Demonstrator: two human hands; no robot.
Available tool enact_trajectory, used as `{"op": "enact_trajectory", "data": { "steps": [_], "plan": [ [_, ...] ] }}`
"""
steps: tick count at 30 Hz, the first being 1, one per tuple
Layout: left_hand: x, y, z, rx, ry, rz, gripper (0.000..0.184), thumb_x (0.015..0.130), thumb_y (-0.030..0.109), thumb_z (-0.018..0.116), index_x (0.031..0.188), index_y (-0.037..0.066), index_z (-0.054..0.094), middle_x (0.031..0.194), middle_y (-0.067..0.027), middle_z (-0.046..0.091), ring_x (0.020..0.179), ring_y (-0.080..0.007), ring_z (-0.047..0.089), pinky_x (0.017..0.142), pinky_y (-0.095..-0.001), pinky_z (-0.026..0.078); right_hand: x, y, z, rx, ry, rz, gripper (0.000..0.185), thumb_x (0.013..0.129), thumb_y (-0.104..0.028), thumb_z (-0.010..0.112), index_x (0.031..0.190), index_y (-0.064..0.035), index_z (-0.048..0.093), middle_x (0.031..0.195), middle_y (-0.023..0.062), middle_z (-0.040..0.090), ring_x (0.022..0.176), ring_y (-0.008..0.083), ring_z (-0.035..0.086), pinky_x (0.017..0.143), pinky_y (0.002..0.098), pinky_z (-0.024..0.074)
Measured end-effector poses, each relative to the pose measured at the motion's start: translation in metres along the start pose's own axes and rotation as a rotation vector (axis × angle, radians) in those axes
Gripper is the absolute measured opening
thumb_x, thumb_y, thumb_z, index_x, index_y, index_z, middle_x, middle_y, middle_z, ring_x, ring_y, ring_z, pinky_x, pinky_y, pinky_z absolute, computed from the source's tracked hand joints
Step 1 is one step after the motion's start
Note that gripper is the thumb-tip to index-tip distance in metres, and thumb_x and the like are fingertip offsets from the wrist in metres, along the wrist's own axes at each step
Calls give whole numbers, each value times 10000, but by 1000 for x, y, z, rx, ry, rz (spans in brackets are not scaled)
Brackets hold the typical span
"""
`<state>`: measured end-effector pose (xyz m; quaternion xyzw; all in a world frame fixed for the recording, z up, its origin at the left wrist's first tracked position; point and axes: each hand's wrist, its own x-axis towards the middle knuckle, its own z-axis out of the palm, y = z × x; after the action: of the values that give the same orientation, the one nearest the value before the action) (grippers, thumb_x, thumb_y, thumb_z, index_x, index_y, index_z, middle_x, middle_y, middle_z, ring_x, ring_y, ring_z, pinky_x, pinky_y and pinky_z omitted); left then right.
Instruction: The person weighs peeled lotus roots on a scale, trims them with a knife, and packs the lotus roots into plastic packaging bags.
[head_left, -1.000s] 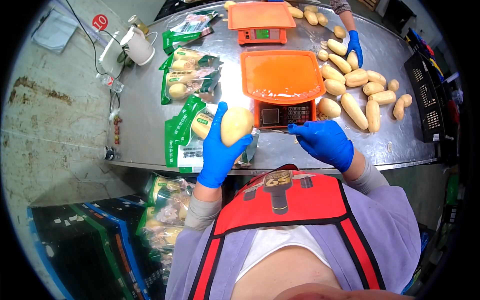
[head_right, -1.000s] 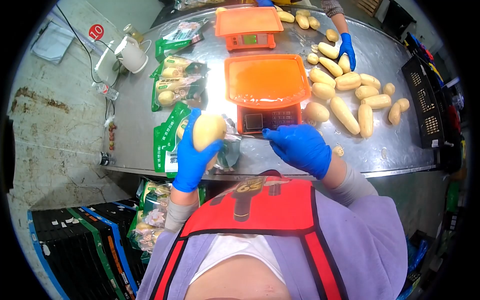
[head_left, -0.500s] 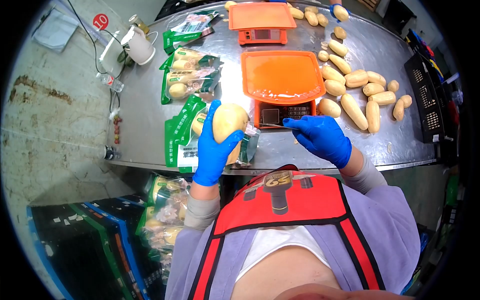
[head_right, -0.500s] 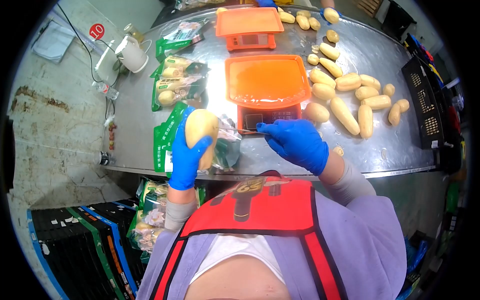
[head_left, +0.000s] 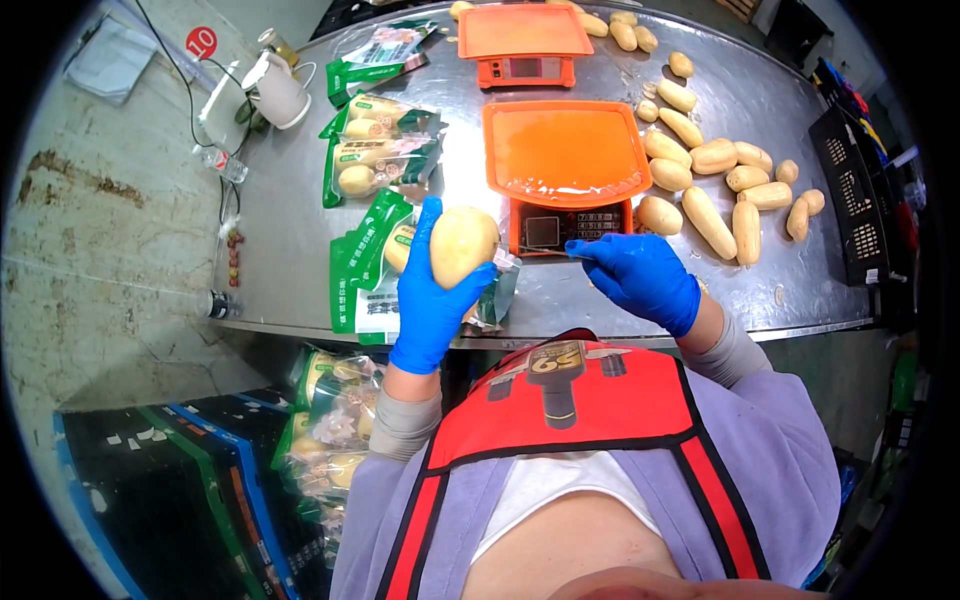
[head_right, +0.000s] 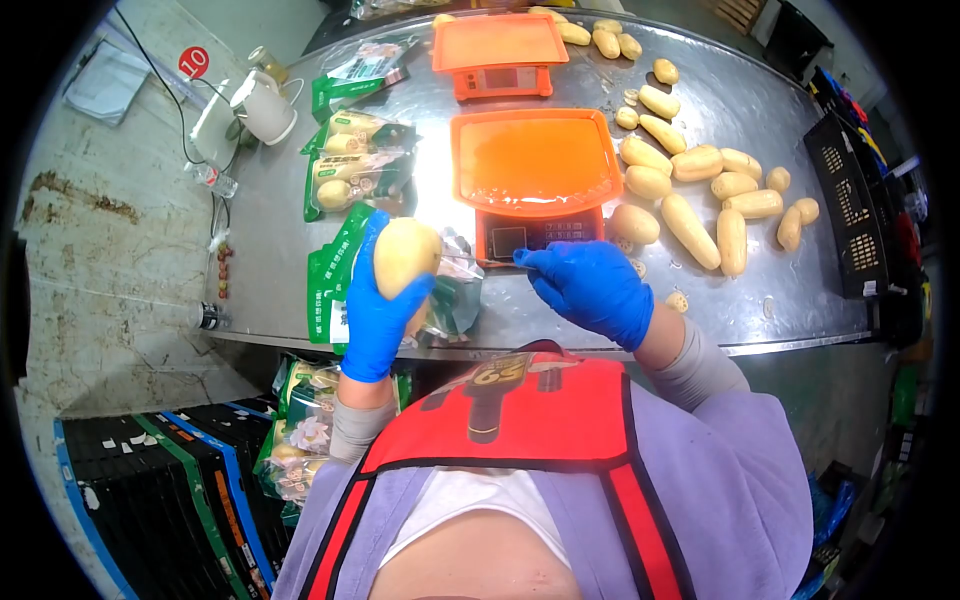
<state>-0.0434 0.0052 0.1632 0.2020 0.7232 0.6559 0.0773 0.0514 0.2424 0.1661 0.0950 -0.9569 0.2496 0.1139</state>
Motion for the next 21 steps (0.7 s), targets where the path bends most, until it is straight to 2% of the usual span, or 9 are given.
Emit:
{"op": "enact_trajectory", "data": {
  "steps": [2, 4, 6, 9, 10, 13, 17, 19, 21],
  "plan": [
    [0, -3, -1, 32, -4, -2, 762, 719, 102, 726, 1365, -4, 338, 1300, -132, 457, 1159, -213, 483, 973, -337, 403, 0, 0, -5, -42, -82, -27, 192, 814, -171, 588, 997, -138, 636, 705, 94, 592, 640, 283, 601, 562, 384, 482],
    [0, -14, -5, 104, -73, 80, 878, 697, 101, 763, 1416, 30, 265, 1273, -143, 489, 1107, -209, 524, 939, -326, 432, -1, 1, -10, -63, -130, -37, 193, 810, -169, 589, 994, -141, 642, 701, 93, 592, 635, 283, 600, 558, 382, 481],
    [-1, -16, -3, 76, -79, 84, 868, 698, 106, 763, 1413, 33, 275, 1267, -143, 493, 1105, -213, 526, 940, -328, 431, -3, 5, -15, -85, -178, -47, 194, 806, -167, 590, 990, -144, 647, 696, 92, 591, 630, 283, 599, 553, 380, 480],
    [4, -12, -6, 13, -36, 47, 846, 701, 115, 761, 1402, 32, 294, 1268, -143, 489, 1112, -216, 519, 944, -331, 428, -6, 3, -18, 11, -318, -253, 217, 791, -131, 597, 1002, -153, 642, 670, 86, 579, 602, 282, 590, 531, 383, 474],
    [7, -11, -10, -22, 11, 7, 834, 703, 119, 760, 1396, 29, 305, 1275, -143, 481, 1122, -216, 511, 947, -333, 426, -5, 3, -16, 10, -319, -254, 217, 791, -131, 597, 1002, -153, 642, 670, 86, 579, 602, 282, 590, 531, 383, 474],
    [10, -16, -20, -101, 2, 12, 800, 709, 126, 747, 1377, 8, 322, 1291, -143, 459, 1150, -225, 485, 968, -341, 407, -1, 7, -8, 70, -54, -101, 204, 808, -134, 598, 1007, -148, 639, 678, 82, 580, 610, 279, 591, 542, 367, 479],
    [11, -13, -19, -246, -28, -9, 785, 709, 126, 735, 1370, 4, 330, 1293, -141, 451, 1157, -233, 476, 982, -345, 392, 3, -2, -10, 66, -6, -87, 205, 811, -136, 599, 1013, -145, 639, 686, 81, 581, 618, 276, 592, 548, 362, 479],
    [10, -13, -19, -254, -35, -18, 786, 708, 126, 735, 1371, 4, 330, 1295, -140, 449, 1158, -231, 476, 982, -344, 392, 5, -3, -10, 63, -40, -68, 283, 797, -94, 597, 1072, -157, 624, 707, 79, 591, 627, 259, 605, 555, 336, 485],
    [10, -13, -19, -261, -43, -25, 787, 707, 126, 734, 1371, 4, 329, 1297, -139, 447, 1159, -230, 475, 981, -344, 393, 6, -4, -10, 68, -30, -72, 283, 799, -90, 595, 1073, -155, 624, 706, 80, 590, 626, 258, 605, 555, 335, 485]
  ]
}}
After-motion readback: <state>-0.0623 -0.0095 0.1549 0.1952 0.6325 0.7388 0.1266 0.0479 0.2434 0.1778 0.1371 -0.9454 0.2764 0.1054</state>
